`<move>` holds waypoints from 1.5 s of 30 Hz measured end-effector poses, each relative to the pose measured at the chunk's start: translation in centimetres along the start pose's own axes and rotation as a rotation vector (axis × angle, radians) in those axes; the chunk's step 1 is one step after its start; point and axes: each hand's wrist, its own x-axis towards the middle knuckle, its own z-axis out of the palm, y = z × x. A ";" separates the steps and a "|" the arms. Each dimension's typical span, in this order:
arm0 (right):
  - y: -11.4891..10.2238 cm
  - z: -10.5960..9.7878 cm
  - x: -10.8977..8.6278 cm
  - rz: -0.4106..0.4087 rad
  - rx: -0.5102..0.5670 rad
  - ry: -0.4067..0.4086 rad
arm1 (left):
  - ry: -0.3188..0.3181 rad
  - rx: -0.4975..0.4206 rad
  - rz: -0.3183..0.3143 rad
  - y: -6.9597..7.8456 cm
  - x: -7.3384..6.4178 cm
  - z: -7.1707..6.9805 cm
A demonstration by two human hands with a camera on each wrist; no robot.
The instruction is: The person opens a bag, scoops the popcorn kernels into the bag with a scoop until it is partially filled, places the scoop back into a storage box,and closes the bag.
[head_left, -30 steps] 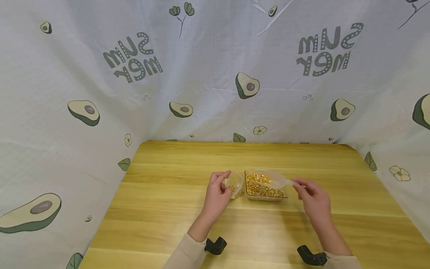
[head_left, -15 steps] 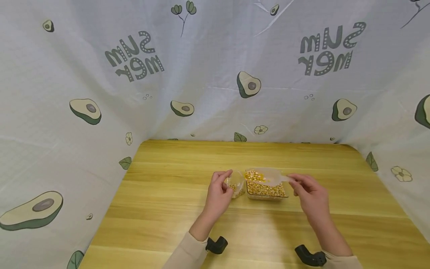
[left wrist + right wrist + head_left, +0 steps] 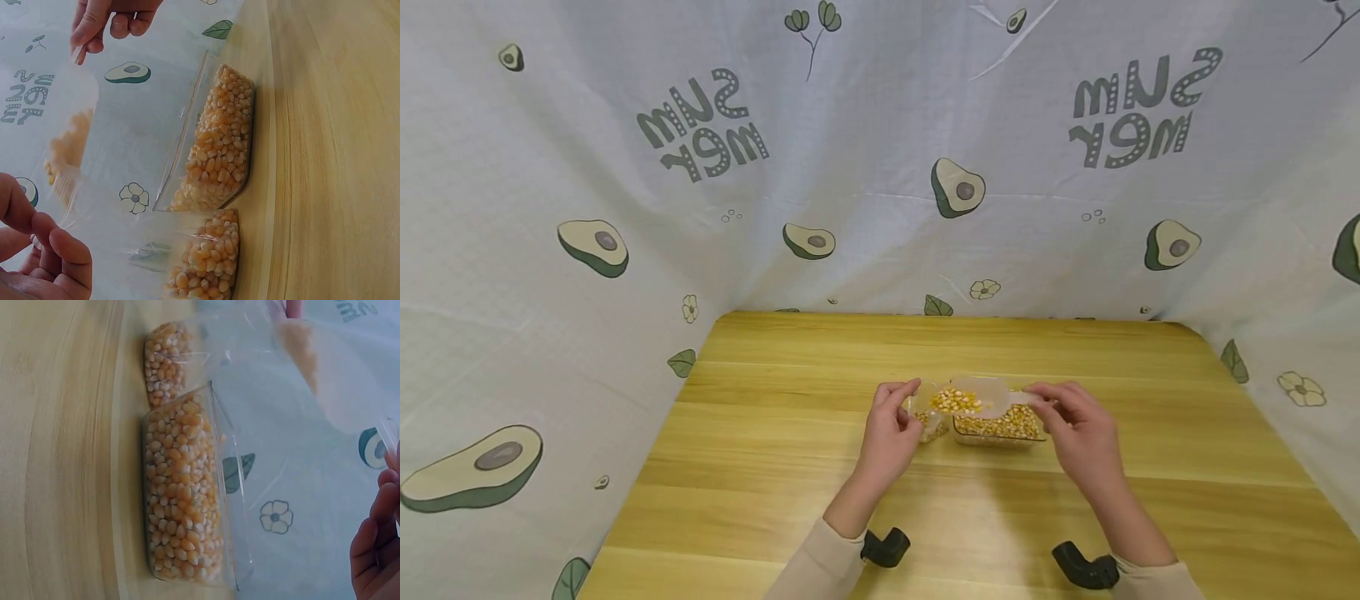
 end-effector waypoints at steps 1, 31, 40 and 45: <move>-0.1 0.0 0.0 -0.023 -0.017 0.003 | 0.000 0.000 0.001 0.0 0.0 0.0; -1.1 0.6 0.2 -0.322 -0.167 0.046 | -0.011 -0.004 -0.005 0.0 -0.2 0.1; -0.9 0.6 0.0 -0.305 -0.177 0.051 | 0.002 -0.010 -0.001 0.3 -0.3 0.0; -0.8 0.7 -0.1 -0.308 -0.158 0.056 | 0.008 -0.005 -0.001 0.4 -0.3 0.0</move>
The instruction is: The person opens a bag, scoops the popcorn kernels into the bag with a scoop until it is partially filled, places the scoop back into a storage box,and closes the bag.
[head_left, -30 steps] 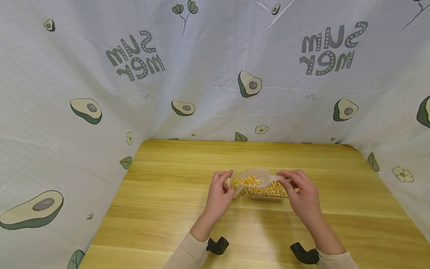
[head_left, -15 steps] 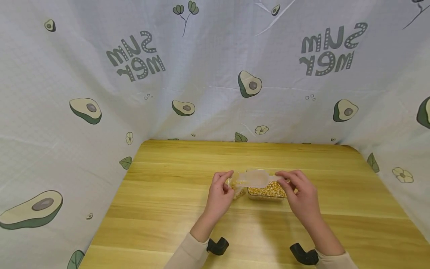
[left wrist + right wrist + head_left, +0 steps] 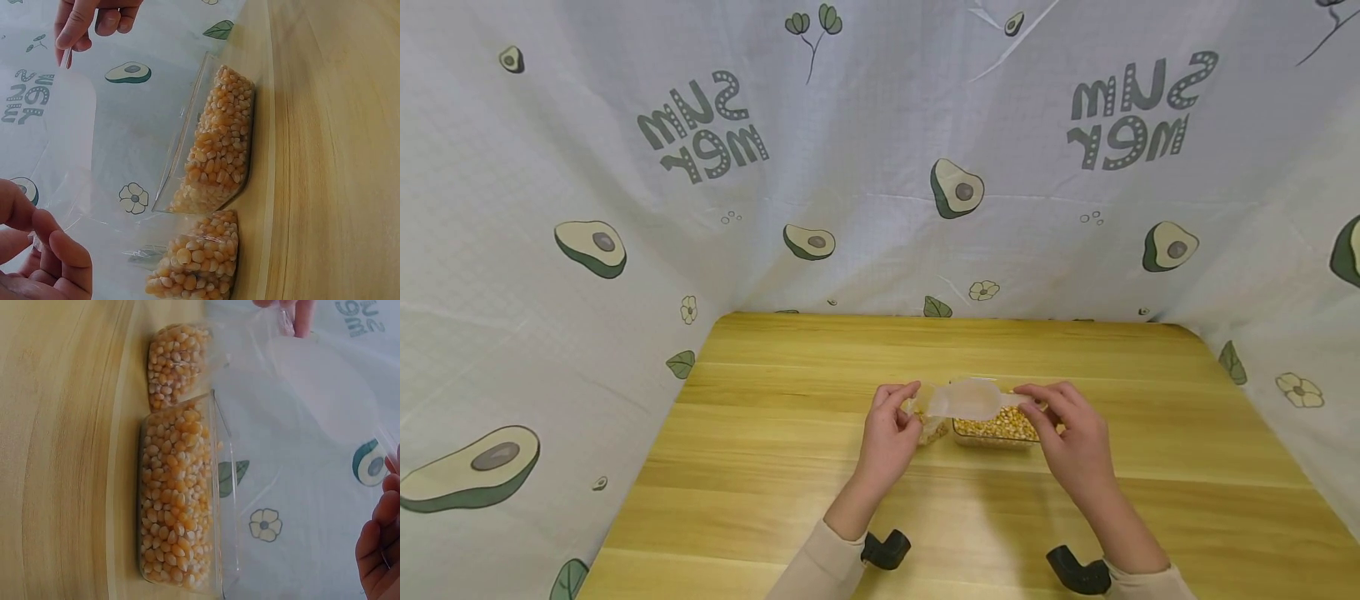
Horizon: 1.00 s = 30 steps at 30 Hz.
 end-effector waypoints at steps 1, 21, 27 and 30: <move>0.0 0.0 0.0 0.001 0.003 0.001 | 0.000 0.002 0.001 0.0 0.0 0.0; 1.1 -1.0 -1.1 0.323 0.159 0.043 | 0.008 0.018 0.007 0.1 0.6 0.0; 1.2 -1.5 -1.3 0.518 0.234 0.156 | -0.008 -0.009 0.018 0.8 1.1 -0.1; 1.2 -1.6 -1.4 0.594 0.232 0.177 | -0.025 -0.039 0.019 1.0 1.4 -0.1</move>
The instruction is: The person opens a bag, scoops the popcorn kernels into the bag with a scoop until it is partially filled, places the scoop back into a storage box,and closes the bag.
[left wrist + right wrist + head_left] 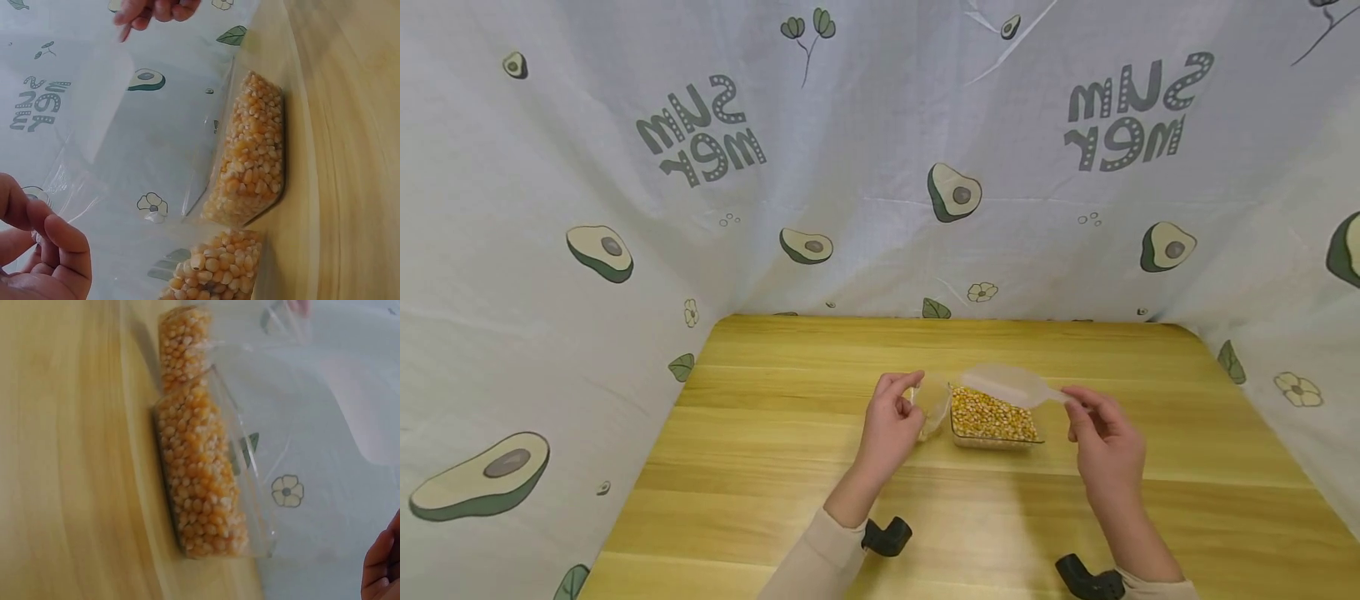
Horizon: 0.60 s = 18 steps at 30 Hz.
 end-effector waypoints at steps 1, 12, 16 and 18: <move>0.1 -0.1 0.0 0.011 -0.008 0.003 | -0.008 -0.009 -0.001 0.1 0.1 0.0; 2.0 -0.1 -0.1 0.035 -0.166 -0.051 | -0.034 -0.004 -0.049 -0.5 0.2 -0.7; 2.4 -0.1 0.0 -0.065 -0.240 -0.076 | -0.027 -0.003 -0.048 -0.5 0.3 -1.0; 2.6 -0.2 0.0 -0.099 -0.269 -0.082 | -0.023 -0.001 -0.048 -0.5 0.3 -1.0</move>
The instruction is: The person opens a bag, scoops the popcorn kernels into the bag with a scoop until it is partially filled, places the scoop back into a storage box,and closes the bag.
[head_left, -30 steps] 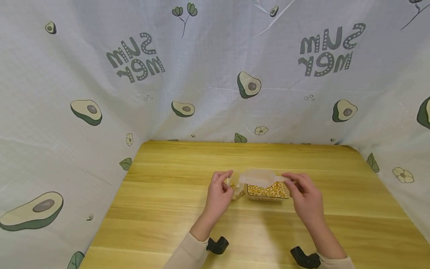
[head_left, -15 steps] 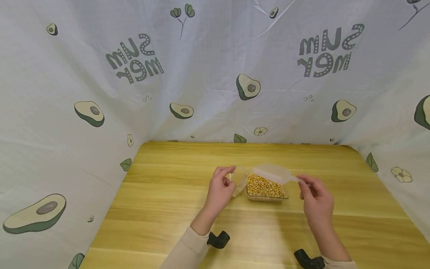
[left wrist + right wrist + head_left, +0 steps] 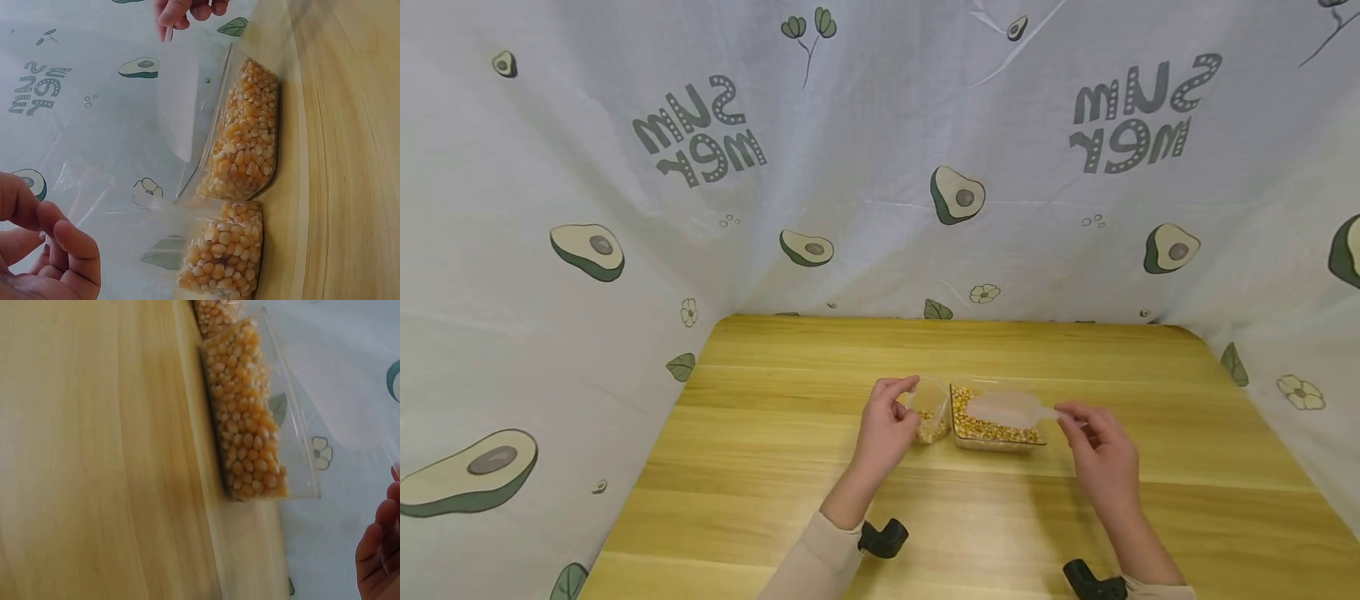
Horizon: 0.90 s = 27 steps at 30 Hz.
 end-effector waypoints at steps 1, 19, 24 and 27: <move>0.1 -0.1 0.0 -0.011 -0.013 -0.003 | 0.003 0.001 0.000 0.0 0.0 0.0; 2.0 -1.3 0.7 -0.268 -0.187 -0.001 | 0.043 -0.028 -0.006 -0.5 -0.6 0.2; 2.3 -1.2 0.7 -0.324 -0.258 -0.014 | 0.053 -0.023 -0.005 -0.7 -0.5 0.4; 2.4 -1.1 0.7 -0.346 -0.276 -0.008 | 0.053 -0.023 -0.004 -0.7 -0.5 0.4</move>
